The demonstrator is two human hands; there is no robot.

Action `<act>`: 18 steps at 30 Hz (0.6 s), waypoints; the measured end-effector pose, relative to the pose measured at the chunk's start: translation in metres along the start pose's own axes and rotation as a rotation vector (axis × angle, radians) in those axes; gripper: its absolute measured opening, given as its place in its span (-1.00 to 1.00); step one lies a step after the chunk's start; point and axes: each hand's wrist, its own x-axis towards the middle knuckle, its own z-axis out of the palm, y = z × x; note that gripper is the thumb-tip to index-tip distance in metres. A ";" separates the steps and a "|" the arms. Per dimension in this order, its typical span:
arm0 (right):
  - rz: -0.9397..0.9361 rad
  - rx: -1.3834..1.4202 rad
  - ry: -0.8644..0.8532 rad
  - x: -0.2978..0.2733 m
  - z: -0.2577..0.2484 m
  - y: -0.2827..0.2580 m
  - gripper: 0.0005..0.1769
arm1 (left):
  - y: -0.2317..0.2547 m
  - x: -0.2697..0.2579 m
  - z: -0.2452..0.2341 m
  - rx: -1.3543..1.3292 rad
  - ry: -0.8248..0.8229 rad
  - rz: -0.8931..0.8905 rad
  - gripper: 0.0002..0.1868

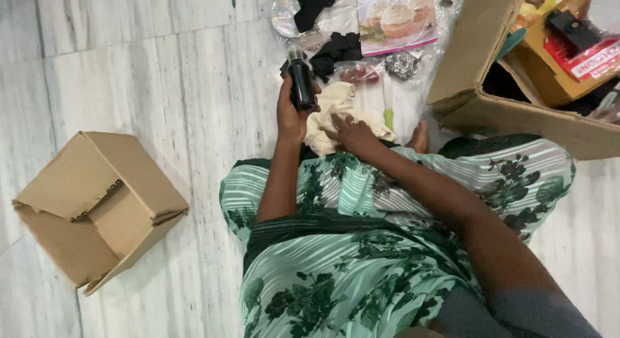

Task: The person sits on the floor and wipes various small items with a cloth. They handle a knife, a black plastic clip, a colorful packaged item, and a small black object, wiping each one individually before placing them into a nearby cardboard box.

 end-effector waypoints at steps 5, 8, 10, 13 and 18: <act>0.379 0.311 -0.222 0.027 0.002 0.027 -0.61 | -0.005 0.004 -0.008 -0.021 0.088 0.028 -0.59; 0.453 0.372 0.058 0.029 -0.095 0.057 -0.56 | 0.006 -0.002 0.002 -0.059 0.088 0.096 -0.57; 0.416 0.382 0.146 0.016 -0.165 0.066 -0.59 | 0.009 -0.009 0.003 -0.007 -0.044 0.179 -0.56; 0.511 0.467 0.123 0.007 -0.208 0.046 -0.59 | 0.001 -0.008 0.006 -0.023 -0.136 0.195 -0.54; 0.266 0.560 0.244 0.026 -0.117 -0.029 0.00 | -0.055 -0.016 0.018 0.317 -0.176 0.246 -0.49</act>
